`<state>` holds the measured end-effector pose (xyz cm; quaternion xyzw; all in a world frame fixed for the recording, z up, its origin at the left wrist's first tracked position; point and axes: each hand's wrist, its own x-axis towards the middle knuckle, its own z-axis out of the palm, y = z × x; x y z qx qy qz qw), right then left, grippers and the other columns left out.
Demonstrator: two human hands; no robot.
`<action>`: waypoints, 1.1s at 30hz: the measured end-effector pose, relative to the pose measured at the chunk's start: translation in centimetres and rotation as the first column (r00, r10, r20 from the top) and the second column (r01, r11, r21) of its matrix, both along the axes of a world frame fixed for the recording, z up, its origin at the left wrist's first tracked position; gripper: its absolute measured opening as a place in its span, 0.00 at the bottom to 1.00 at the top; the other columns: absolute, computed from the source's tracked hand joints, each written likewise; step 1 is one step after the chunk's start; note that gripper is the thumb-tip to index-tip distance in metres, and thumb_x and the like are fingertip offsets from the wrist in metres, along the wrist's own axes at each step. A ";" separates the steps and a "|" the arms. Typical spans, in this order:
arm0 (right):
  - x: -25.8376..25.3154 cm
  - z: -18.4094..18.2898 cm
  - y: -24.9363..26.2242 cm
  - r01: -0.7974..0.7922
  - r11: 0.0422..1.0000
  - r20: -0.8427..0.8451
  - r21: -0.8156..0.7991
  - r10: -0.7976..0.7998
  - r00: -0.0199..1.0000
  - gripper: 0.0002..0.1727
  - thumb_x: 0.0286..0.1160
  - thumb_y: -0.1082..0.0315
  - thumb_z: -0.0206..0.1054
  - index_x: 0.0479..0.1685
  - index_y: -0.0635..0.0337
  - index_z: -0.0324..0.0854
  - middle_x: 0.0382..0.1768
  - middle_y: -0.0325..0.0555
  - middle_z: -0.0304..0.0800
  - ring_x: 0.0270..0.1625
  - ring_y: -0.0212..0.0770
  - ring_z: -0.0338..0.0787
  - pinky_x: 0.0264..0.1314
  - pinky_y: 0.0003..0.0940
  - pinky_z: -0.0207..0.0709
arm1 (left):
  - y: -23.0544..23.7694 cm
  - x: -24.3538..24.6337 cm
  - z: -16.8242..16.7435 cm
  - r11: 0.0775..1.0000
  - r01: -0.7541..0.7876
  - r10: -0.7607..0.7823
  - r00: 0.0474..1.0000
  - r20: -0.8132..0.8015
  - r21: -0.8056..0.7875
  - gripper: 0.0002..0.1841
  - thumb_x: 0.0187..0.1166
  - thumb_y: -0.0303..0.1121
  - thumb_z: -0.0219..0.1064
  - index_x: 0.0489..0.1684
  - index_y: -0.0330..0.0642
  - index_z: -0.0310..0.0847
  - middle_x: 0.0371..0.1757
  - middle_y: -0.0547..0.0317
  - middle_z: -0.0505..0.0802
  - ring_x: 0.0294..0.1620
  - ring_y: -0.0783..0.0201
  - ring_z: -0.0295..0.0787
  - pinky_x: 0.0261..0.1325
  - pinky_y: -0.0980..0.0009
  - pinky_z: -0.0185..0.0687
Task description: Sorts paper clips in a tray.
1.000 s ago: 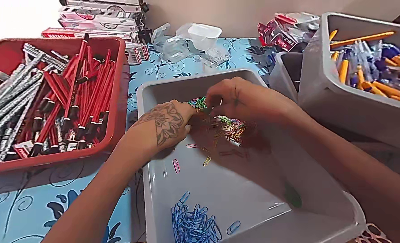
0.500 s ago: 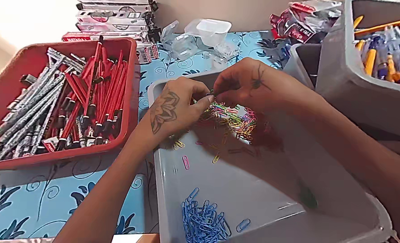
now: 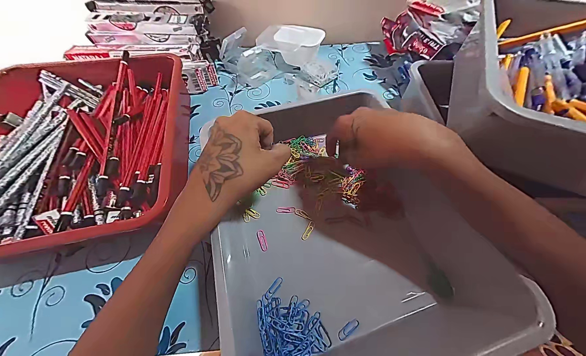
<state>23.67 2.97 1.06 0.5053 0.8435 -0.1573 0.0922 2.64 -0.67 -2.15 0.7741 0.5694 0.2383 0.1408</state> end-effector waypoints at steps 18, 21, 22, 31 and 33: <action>-1.3 0.6 -2.3 0.021 0.998 -0.340 0.057 0.000 0.941 0.09 0.87 0.70 0.61 0.57 0.63 0.82 0.42 0.50 0.88 0.41 0.34 0.86 0.46 0.28 0.76 | 0.5 -0.5 -0.9 0.961 0.272 -0.274 0.958 0.082 0.044 0.08 0.81 0.26 0.66 0.47 0.41 0.92 0.38 0.58 0.94 0.37 0.71 0.88 0.46 0.69 0.82; -0.9 0.2 -1.3 -0.073 0.997 -0.496 -0.020 0.053 0.867 0.06 0.84 0.72 0.64 0.51 0.60 0.83 0.33 0.42 0.89 0.29 0.27 0.87 0.32 0.20 0.80 | 0.5 -0.4 -0.9 0.958 0.284 -0.286 0.947 0.145 0.037 0.09 0.78 0.35 0.72 0.46 0.41 0.91 0.38 0.62 0.94 0.37 0.78 0.88 0.46 0.77 0.81; -0.5 -0.2 -0.4 -0.141 0.989 -0.575 -0.034 0.096 0.812 0.05 0.82 0.73 0.66 0.48 0.60 0.85 0.31 0.40 0.90 0.26 0.25 0.86 0.29 0.18 0.81 | 0.6 -0.4 -0.9 0.961 0.273 -0.275 0.947 0.166 0.040 0.09 0.77 0.38 0.73 0.43 0.42 0.91 0.35 0.65 0.93 0.33 0.80 0.86 0.42 0.79 0.80; 0.5 -0.6 0.0 -0.167 0.976 -0.448 0.138 0.212 0.869 0.03 0.75 0.76 0.68 0.41 0.61 0.86 0.33 0.42 0.90 0.34 0.29 0.88 0.40 0.26 0.82 | 0.3 -0.2 -1.0 0.968 0.241 -0.247 0.965 0.087 0.073 0.09 0.80 0.39 0.71 0.39 0.45 0.93 0.32 0.65 0.92 0.30 0.78 0.85 0.39 0.76 0.80; 0.1 -0.4 -0.2 -0.214 0.975 -0.471 0.066 0.219 0.854 0.02 0.74 0.76 0.70 0.40 0.61 0.86 0.32 0.40 0.90 0.33 0.27 0.88 0.39 0.22 0.82 | 0.3 -0.2 -1.0 0.968 0.245 -0.249 0.965 0.081 0.057 0.11 0.76 0.43 0.74 0.38 0.44 0.92 0.32 0.64 0.92 0.32 0.75 0.85 0.41 0.72 0.77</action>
